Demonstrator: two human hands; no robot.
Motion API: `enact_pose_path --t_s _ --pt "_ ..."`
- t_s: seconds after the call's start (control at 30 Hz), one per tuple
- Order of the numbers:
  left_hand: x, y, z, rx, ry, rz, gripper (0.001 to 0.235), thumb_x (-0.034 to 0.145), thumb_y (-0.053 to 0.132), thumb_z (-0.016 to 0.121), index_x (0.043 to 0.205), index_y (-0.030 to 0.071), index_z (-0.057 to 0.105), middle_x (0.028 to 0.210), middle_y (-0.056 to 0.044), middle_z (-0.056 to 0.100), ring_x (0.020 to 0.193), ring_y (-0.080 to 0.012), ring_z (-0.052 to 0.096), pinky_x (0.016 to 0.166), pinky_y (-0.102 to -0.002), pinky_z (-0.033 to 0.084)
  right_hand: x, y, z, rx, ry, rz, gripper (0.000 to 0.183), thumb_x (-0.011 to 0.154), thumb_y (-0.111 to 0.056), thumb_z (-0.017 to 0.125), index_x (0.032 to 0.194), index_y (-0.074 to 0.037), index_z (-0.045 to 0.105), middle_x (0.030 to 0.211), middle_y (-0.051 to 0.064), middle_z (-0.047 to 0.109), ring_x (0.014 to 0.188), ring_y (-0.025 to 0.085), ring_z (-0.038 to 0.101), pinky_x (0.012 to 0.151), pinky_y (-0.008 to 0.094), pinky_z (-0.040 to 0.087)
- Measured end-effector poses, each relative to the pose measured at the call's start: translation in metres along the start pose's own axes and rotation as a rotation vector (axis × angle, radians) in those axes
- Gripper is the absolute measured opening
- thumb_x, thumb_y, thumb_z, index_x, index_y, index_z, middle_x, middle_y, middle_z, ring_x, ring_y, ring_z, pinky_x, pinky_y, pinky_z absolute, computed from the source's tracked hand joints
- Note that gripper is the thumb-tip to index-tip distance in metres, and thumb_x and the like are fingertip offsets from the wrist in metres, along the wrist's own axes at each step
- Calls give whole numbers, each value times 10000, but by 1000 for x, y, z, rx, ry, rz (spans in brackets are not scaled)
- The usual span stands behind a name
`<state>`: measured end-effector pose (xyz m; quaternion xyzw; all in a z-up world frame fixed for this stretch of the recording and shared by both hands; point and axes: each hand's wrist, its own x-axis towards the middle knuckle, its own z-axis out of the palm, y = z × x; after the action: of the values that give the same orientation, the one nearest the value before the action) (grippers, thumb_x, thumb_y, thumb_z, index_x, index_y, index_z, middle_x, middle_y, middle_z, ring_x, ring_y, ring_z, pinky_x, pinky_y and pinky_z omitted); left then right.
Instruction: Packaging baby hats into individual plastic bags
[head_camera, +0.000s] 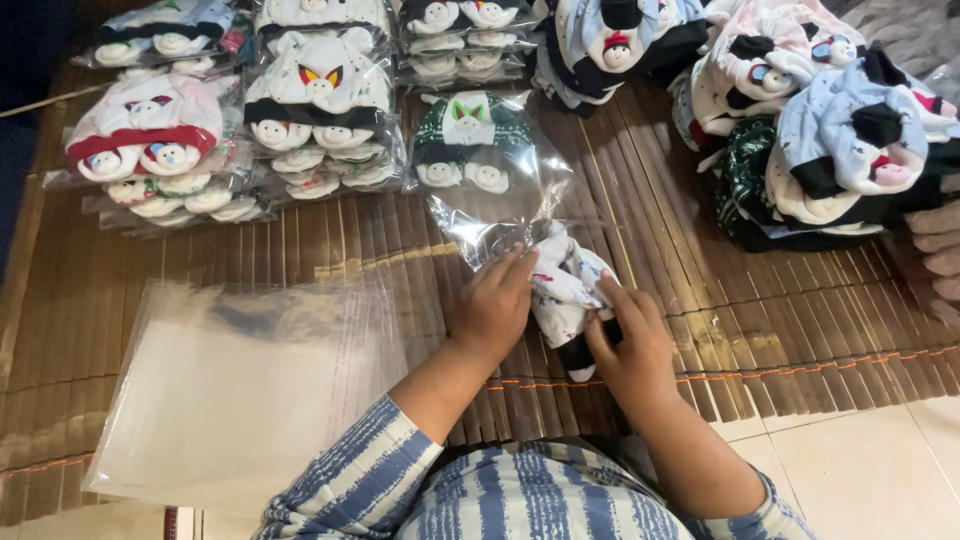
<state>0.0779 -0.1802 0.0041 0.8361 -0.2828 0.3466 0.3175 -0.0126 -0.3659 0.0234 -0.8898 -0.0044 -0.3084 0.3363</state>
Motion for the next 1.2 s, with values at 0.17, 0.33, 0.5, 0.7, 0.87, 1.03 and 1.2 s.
enact_pose_path --t_s 0.17,0.33,0.5,0.7,0.87,1.03,1.2 --pt "3 13 -10 -12 0 8 346 944 70 619 1281 95 694 1121 -186 731 1030 -355 728 837 -421 623 6 14 -2 95 74 132 529 841 -114 780 1362 -123 687 1138 143 703 1081 342 683 924 442 542" --pt "-3 20 -3 29 21 4 380 934 99 627 1311 113 675 1167 -151 721 1044 -316 724 845 -392 610 7 14 1 85 93 182 599 848 -130 788 1431 -152 651 1157 150 698 1090 348 673 929 450 535" --pt "-8 6 2 71 105 -46 353 888 77 653 1233 126 710 1142 -112 727 995 -276 734 819 -354 613 -1 -6 3 -238 -83 -125 553 830 -154 754 1369 -248 674 1098 52 669 941 274 718 759 400 596" --pt "2 11 -3 -78 -52 -133 222 861 127 647 1075 77 619 1212 -210 685 1038 -386 692 911 -472 559 9 -2 3 -42 -104 -64 635 805 -127 774 1411 -119 584 1196 125 687 1061 326 692 851 408 569" --pt "14 10 -7 -102 -130 -288 352 885 156 631 1235 115 629 1193 -184 712 1062 -377 698 916 -477 549 10 -2 9 -91 -176 -52 570 803 -189 799 1329 -86 602 1104 142 712 1025 331 707 859 433 575" --pt "7 6 9 84 -51 -100 363 890 201 643 1243 230 724 1163 -71 717 1036 -290 691 862 -414 547 11 -5 16 -1 -29 -172 467 874 -157 773 1300 -59 611 1258 148 660 1179 316 664 984 382 534" --pt "6 5 14 132 -3 -119 453 897 243 646 1343 169 677 1097 -72 719 981 -289 687 781 -405 535 7 -15 9 -90 -110 -293 561 870 -187 761 1376 -16 591 1311 236 615 1157 405 645 958 474 540"
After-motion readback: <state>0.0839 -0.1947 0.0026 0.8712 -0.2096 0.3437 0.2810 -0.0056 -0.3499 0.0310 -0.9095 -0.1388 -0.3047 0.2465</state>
